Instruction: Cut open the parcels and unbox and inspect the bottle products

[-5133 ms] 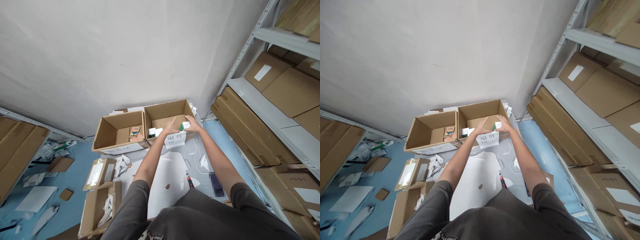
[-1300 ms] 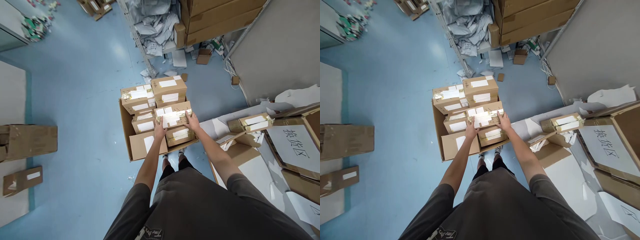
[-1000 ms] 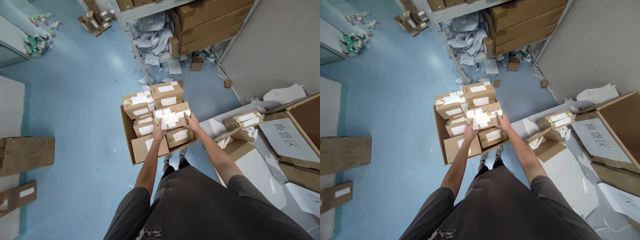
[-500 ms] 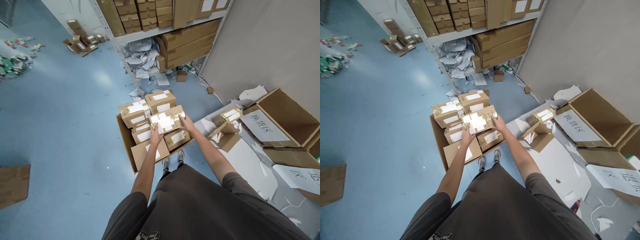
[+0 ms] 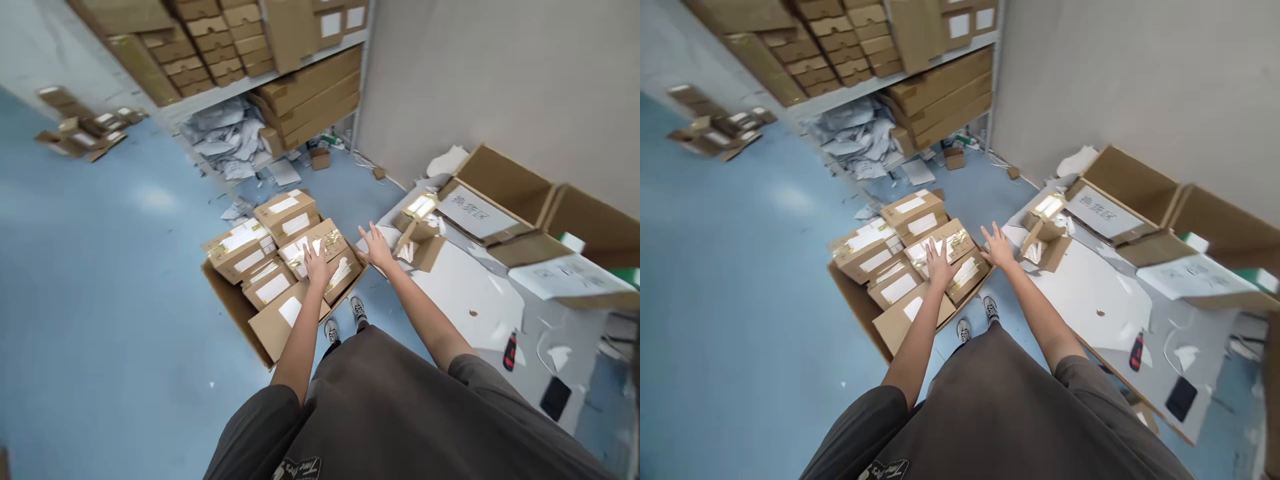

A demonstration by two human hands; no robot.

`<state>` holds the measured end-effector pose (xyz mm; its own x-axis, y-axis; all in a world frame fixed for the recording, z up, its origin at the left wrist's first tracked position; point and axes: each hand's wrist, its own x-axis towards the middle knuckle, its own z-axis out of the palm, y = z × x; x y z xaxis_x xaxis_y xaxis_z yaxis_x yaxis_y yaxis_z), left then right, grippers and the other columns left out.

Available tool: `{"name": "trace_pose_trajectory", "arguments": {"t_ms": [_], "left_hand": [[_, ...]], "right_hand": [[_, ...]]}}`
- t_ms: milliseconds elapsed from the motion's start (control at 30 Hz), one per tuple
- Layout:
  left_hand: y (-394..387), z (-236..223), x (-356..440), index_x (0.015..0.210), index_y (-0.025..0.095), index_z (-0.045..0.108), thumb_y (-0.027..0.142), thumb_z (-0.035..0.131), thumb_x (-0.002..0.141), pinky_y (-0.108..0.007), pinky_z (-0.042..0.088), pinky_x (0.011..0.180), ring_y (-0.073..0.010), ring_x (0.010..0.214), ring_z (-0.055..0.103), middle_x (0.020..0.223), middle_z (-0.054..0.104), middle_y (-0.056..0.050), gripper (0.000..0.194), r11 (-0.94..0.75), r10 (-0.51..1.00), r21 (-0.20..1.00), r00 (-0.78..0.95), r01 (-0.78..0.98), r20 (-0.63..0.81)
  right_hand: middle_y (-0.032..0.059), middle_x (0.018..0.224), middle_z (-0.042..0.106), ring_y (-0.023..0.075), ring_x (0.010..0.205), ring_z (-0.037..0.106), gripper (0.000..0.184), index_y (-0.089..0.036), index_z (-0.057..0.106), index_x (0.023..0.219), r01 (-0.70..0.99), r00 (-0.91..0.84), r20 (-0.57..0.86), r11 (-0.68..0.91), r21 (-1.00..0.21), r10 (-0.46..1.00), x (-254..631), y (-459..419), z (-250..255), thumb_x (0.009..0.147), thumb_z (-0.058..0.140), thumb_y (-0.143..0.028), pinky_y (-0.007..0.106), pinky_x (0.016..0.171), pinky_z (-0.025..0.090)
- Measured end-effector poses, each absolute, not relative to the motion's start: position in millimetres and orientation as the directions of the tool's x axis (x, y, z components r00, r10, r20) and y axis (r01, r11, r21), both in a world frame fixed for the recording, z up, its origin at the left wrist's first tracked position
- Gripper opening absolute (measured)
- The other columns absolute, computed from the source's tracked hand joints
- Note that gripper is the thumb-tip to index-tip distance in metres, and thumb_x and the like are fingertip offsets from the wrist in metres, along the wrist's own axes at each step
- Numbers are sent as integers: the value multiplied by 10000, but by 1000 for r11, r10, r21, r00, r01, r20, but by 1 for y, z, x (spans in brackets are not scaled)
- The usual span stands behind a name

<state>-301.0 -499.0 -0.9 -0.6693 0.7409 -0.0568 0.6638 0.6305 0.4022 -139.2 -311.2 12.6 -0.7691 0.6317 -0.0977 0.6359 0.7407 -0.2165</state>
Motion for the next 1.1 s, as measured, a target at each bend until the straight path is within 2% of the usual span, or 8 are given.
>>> {"name": "trace_pose_trajectory", "arguments": {"t_ms": [167,333,633,767,867,933,1033,1100], "left_hand": [[-414,35,-238,1745,294,200,475,818,866,-599,281,1310,-427,1673,111,1833,9,-117,1089,271,950,446,-311,853,18],[-366,43,-179,1733,309,245,392,861,831,-538,362,1280,-418,1648,222,1833,28,-112,1095,124,992,469,-122,875,-35],[-310,-6,-116,1652,334,432,330,924,791,-453,440,1225,-380,1607,347,1831,43,-135,992,186,944,439,-36,879,-329],[-298,-25,-103,1474,307,656,283,906,788,-452,463,1217,-387,1542,446,1831,49,-104,730,286,904,361,-125,888,-409],[-299,-32,-101,1370,291,739,276,846,825,-478,453,1226,-378,1493,489,1803,165,-111,555,333,896,307,-198,892,-398],[-301,-35,-101,1326,284,764,282,802,849,-512,438,1230,-379,1516,446,1767,257,-118,478,337,896,278,-216,899,-389],[-302,-41,-100,1268,245,792,259,745,880,-491,423,1238,-358,1566,373,1749,298,-120,391,336,898,286,-214,897,-384],[-302,-45,-99,1236,211,808,232,699,913,-434,419,1243,-332,1541,424,1749,299,-131,341,352,898,318,-221,881,-380]], "right_hand": [[150,1824,83,459,1617,235,1074,-304,178,1751,809,-575,-48,560,-179,817,-31,-298,50,890,791,-489,613,1221,364],[164,1814,116,451,1615,246,1060,-303,247,1736,892,-429,-75,410,-191,900,60,-289,58,872,812,-542,593,1211,387],[194,1814,97,410,1624,265,1042,-361,230,1729,943,-321,-379,254,-216,868,109,-266,-5,896,813,-587,516,1192,405],[191,1809,121,393,1617,271,986,-374,239,1725,939,-338,-484,254,-231,807,107,-255,-38,927,791,-551,506,1174,418],[189,1787,182,387,1593,303,928,-374,296,1709,932,-355,-493,261,-251,795,104,-253,-54,936,792,-509,510,1152,440],[183,1750,258,376,1558,353,858,-377,345,1691,937,-337,-470,245,-247,816,102,-254,-59,955,774,-480,496,1134,458],[165,1672,381,349,1478,444,657,-356,488,1625,938,-324,-403,235,-254,856,96,-257,-61,1004,696,-415,457,1105,487],[156,1638,430,349,1440,471,470,-315,657,1487,925,-352,-349,265,-273,868,92,-261,-59,1022,637,-371,449,1093,504]]}}
